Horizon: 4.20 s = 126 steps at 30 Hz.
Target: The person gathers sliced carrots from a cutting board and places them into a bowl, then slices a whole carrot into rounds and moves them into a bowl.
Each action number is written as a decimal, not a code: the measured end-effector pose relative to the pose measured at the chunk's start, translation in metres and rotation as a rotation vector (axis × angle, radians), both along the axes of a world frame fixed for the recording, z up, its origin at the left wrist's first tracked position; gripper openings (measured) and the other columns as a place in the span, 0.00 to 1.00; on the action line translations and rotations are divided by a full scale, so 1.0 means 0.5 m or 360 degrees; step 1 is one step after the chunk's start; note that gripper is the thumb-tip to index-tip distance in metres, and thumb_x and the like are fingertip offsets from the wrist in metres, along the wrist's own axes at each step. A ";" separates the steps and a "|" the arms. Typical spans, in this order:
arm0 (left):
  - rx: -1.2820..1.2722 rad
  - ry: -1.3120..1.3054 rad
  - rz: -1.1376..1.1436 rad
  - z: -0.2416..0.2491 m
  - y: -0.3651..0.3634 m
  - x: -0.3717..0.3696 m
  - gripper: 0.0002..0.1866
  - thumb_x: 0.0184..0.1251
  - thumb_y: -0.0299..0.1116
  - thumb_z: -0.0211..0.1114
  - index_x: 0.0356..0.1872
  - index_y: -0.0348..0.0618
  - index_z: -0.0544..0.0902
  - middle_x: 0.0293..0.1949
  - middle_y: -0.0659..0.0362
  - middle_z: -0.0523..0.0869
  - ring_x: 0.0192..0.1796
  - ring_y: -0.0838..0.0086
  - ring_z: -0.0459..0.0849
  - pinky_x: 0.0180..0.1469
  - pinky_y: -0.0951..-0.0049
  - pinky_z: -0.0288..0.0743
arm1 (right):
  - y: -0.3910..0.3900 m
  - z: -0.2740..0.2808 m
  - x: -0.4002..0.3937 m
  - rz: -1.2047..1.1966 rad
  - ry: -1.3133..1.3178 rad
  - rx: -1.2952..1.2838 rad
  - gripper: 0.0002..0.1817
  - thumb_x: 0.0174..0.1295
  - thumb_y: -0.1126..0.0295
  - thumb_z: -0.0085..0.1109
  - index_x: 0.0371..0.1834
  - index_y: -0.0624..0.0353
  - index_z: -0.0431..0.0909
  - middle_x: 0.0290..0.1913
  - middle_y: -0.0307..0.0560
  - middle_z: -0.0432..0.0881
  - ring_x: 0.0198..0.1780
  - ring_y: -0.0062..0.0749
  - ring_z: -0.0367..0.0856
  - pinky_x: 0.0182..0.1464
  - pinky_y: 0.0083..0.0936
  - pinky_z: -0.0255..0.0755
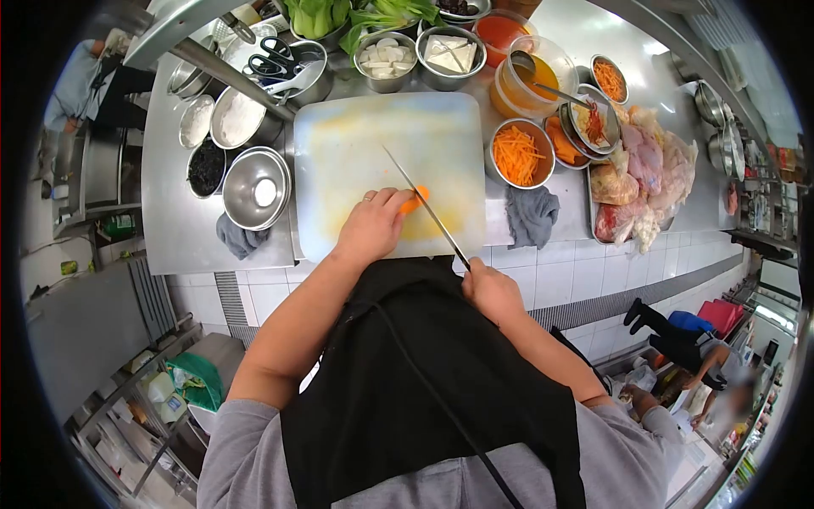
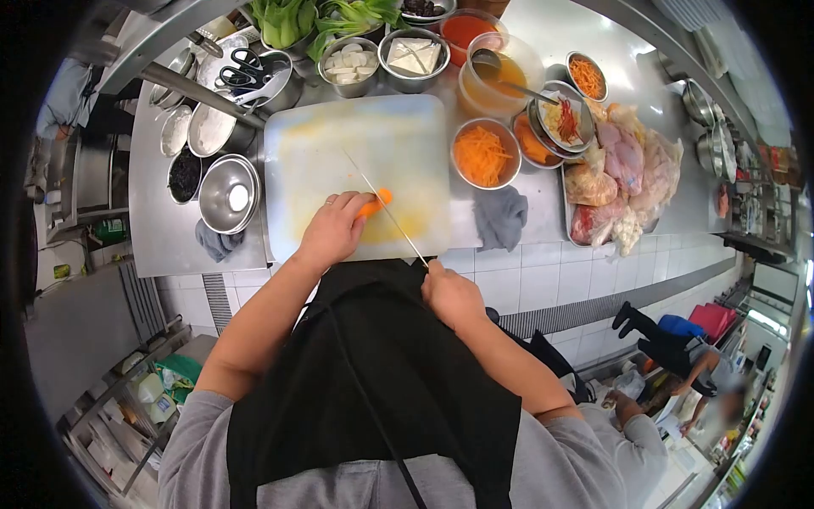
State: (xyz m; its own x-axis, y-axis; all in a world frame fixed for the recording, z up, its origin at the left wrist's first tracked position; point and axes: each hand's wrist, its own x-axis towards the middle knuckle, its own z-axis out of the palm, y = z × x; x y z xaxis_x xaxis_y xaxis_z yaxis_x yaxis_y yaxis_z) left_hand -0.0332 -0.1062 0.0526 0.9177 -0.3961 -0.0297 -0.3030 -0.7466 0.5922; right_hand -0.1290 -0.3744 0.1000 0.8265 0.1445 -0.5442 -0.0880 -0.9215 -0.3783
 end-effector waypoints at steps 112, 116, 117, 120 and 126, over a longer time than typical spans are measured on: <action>-0.0117 -0.0001 0.0082 -0.018 0.015 0.000 0.20 0.70 0.27 0.70 0.63 0.43 0.80 0.54 0.48 0.88 0.57 0.47 0.86 0.64 0.50 0.82 | 0.064 0.015 0.009 -0.0024 0.0007 0.0010 0.13 0.80 0.62 0.55 0.49 0.63 0.76 0.36 0.67 0.90 0.44 0.70 0.90 0.50 0.63 0.80; -0.0133 -0.0019 0.0087 -0.021 0.019 0.003 0.19 0.71 0.27 0.70 0.61 0.43 0.80 0.53 0.47 0.88 0.59 0.46 0.86 0.64 0.51 0.82 | 0.066 0.000 0.007 -0.0017 0.0004 0.0003 0.13 0.80 0.62 0.56 0.49 0.63 0.77 0.35 0.68 0.90 0.43 0.71 0.89 0.49 0.64 0.79; -0.0139 -0.0001 0.0082 -0.020 0.018 -0.001 0.19 0.71 0.27 0.70 0.61 0.43 0.80 0.53 0.47 0.88 0.59 0.46 0.86 0.64 0.51 0.82 | 0.071 -0.017 0.013 -0.0020 0.0053 0.0012 0.13 0.79 0.62 0.56 0.48 0.63 0.77 0.36 0.69 0.90 0.43 0.71 0.90 0.49 0.64 0.79; -0.0137 -0.0006 0.0090 -0.021 0.017 -0.001 0.19 0.71 0.28 0.71 0.61 0.43 0.81 0.55 0.48 0.88 0.59 0.46 0.86 0.64 0.51 0.82 | 0.083 -0.063 0.020 -0.0015 0.0058 -0.0024 0.13 0.79 0.63 0.56 0.48 0.63 0.77 0.36 0.70 0.89 0.43 0.71 0.90 0.49 0.64 0.79; -0.0142 0.0030 0.0132 -0.020 0.016 -0.004 0.19 0.71 0.29 0.72 0.61 0.45 0.81 0.55 0.49 0.86 0.58 0.46 0.87 0.63 0.52 0.83 | 0.080 0.011 0.018 -0.0061 0.0006 0.0023 0.13 0.79 0.63 0.56 0.49 0.65 0.76 0.36 0.71 0.89 0.42 0.72 0.89 0.48 0.64 0.79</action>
State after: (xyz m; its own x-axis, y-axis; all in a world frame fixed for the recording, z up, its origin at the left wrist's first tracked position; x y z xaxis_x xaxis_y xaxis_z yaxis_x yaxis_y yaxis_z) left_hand -0.0350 -0.0982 0.0429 0.9470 -0.3209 -0.0155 -0.2308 -0.7129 0.6622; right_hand -0.1198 -0.3345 0.1053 0.8296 0.1203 -0.5452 -0.1247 -0.9119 -0.3910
